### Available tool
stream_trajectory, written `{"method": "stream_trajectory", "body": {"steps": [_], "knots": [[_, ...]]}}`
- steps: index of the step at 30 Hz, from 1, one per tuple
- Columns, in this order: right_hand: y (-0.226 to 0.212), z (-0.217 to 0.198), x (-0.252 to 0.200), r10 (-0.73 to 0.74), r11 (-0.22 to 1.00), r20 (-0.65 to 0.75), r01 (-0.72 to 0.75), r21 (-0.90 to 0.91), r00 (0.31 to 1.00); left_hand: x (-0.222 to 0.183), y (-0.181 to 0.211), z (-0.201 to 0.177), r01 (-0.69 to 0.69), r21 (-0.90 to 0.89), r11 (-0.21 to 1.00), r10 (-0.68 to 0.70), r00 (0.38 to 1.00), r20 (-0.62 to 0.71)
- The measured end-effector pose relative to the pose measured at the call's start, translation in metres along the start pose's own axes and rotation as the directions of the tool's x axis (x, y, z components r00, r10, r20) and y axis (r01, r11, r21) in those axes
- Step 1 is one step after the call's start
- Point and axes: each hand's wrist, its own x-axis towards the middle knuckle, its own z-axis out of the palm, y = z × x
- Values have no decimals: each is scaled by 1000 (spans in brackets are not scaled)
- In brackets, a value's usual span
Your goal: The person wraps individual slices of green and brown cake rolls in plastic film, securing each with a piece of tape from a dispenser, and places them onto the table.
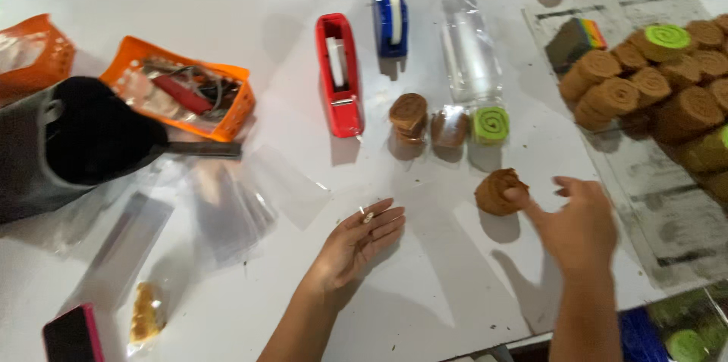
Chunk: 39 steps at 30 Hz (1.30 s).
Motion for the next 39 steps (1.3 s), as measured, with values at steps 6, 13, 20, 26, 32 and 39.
{"method": "stream_trajectory", "body": {"steps": [6,13,20,26,32,39], "knots": [[-9,35,-12,117,991,228,-129,40,967,9,-7,-19,-16,-63,998,11,997,-80],[11,41,-1,17,957,133,-55,284,991,4,0,-12,14,-77,997,-24,992,-125],[27,33,14,189,747,378,-382,544,907,-2,9,-6,20,-67,998,-30,988,-149],[58,63,21,131,474,421,-430,769,898,-2,10,-8,17,-67,998,-25,991,-128],[5,17,7,53,893,320,-189,409,946,-2,9,-10,16,-45,999,-21,992,-125],[-21,41,-10,111,992,150,-100,-81,983,0,5,-12,29,-54,998,-36,991,-132]]}}
